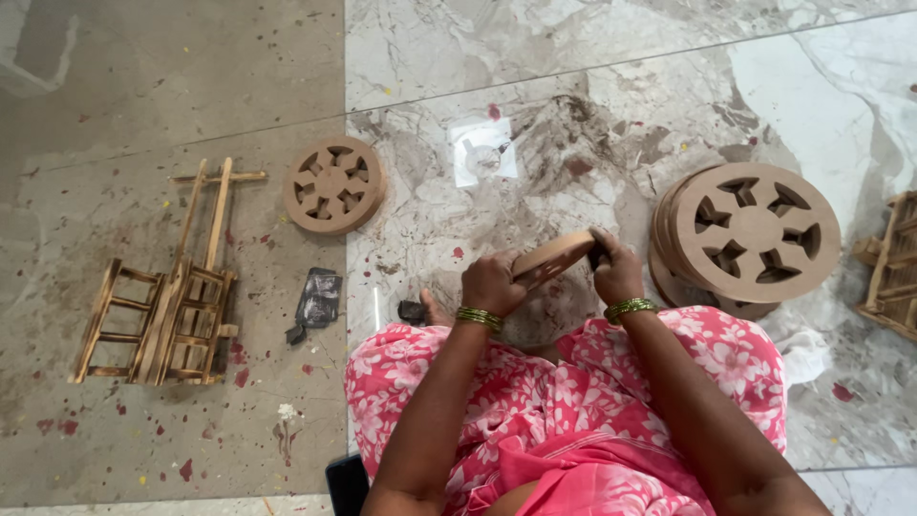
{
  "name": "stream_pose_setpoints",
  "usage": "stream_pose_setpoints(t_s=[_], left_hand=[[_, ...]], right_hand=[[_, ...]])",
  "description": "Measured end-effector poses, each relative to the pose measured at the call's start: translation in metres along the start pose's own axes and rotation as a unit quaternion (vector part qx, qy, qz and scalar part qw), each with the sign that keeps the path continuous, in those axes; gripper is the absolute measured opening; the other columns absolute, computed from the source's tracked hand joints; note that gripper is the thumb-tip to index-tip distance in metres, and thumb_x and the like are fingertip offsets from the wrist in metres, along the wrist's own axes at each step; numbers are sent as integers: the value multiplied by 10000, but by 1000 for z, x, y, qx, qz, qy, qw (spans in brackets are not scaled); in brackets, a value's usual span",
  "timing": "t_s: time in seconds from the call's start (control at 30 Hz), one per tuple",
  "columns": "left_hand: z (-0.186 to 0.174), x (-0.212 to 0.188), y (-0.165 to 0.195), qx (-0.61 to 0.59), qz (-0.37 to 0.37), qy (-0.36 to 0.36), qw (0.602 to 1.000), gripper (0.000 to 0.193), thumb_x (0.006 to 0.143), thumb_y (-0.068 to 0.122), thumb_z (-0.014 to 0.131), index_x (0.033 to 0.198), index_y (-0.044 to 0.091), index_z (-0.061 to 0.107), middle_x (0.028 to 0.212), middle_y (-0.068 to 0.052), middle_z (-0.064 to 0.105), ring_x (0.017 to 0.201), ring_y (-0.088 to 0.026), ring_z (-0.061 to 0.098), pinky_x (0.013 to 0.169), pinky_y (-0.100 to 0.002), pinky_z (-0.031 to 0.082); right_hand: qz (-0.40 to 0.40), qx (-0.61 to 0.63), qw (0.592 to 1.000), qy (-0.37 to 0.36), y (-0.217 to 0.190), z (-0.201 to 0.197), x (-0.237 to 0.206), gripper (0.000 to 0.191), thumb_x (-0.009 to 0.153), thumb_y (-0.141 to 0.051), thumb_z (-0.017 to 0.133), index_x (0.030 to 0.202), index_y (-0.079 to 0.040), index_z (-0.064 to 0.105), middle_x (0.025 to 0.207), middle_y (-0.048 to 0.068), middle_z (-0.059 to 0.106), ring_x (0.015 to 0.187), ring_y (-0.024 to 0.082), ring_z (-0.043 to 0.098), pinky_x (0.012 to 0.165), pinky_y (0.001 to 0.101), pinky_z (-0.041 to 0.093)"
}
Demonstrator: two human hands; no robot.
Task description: The person sits on the floor sanding carved wooden wheel-shaped discs with a sanding block, rubbing the faces and cutout edges of each disc, then sets finished discs aside and picks up the next one from a stack.
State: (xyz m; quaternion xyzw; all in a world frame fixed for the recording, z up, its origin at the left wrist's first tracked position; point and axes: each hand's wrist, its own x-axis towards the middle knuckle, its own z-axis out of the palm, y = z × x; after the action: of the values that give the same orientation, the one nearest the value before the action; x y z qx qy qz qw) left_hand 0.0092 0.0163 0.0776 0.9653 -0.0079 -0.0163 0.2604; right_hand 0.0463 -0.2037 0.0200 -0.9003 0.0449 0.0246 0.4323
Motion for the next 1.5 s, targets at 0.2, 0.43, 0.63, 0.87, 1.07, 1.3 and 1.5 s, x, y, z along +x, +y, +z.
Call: stream_pose_setpoints(t_s=[0.2, 0.43, 0.63, 0.87, 1.07, 1.3, 1.5], left_hand=[[20, 13, 28, -21, -32, 39, 998, 368, 891, 481, 706, 1001, 133, 748, 863, -152, 743, 794, -348, 728, 699, -487, 575], [9, 0, 31, -50, -25, 59, 997, 415, 821, 495, 748, 998, 121, 732, 870, -172, 738, 809, -376, 719, 703, -505, 565], [11, -4, 19, -53, -39, 79, 995, 390, 827, 463, 762, 988, 109, 729, 865, -148, 752, 793, -353, 725, 693, -483, 568], [34, 5, -59, -323, -123, 181, 921, 457, 933, 403, 719, 1165, 10, 708, 913, -151, 768, 787, -227, 738, 690, -355, 588], [52, 5, -69, -547, -210, 204, 784, 327, 973, 215, 683, 1215, -3, 709, 853, -95, 764, 731, -136, 724, 683, -288, 591], [9, -6, -29, -299, -3, 313, 901, 371, 1004, 231, 681, 1321, 39, 661, 1067, -156, 772, 954, -214, 770, 809, -325, 598], [3, -9, -23, -282, 24, 333, 900, 375, 1018, 218, 670, 1350, 45, 641, 1154, -182, 742, 1044, -305, 752, 875, -371, 591]], right_hand=[[-299, -91, 943, 114, -44, -8, -22, 494, 935, 150, 445, 1280, -130, 660, 1367, 85, 696, 1182, 247, 682, 1040, 409, 535], [-382, -141, 902, 143, -31, 0, -22, 555, 869, 167, 462, 1320, -101, 643, 1394, 141, 659, 1331, 298, 627, 1184, 420, 488], [188, 141, 970, -58, 37, 1, 24, 498, 920, 122, 469, 1340, -94, 628, 1258, 119, 688, 1128, 272, 681, 964, 395, 571], [229, 492, 839, -41, 60, 12, 23, 403, 974, 78, 453, 1318, -69, 604, 1126, 72, 713, 956, 213, 722, 764, 350, 645], [206, 531, 821, -45, 65, 7, 29, 320, 999, 42, 461, 1263, -64, 608, 1121, 94, 713, 950, 234, 731, 740, 364, 653], [186, 496, 847, -37, 70, 6, 27, 249, 1019, 19, 493, 1217, -54, 625, 1117, 89, 705, 959, 222, 731, 751, 361, 657], [181, 490, 852, -34, 71, 6, 28, 235, 1022, 23, 481, 1196, -49, 622, 1096, 87, 719, 936, 210, 737, 725, 337, 653]])
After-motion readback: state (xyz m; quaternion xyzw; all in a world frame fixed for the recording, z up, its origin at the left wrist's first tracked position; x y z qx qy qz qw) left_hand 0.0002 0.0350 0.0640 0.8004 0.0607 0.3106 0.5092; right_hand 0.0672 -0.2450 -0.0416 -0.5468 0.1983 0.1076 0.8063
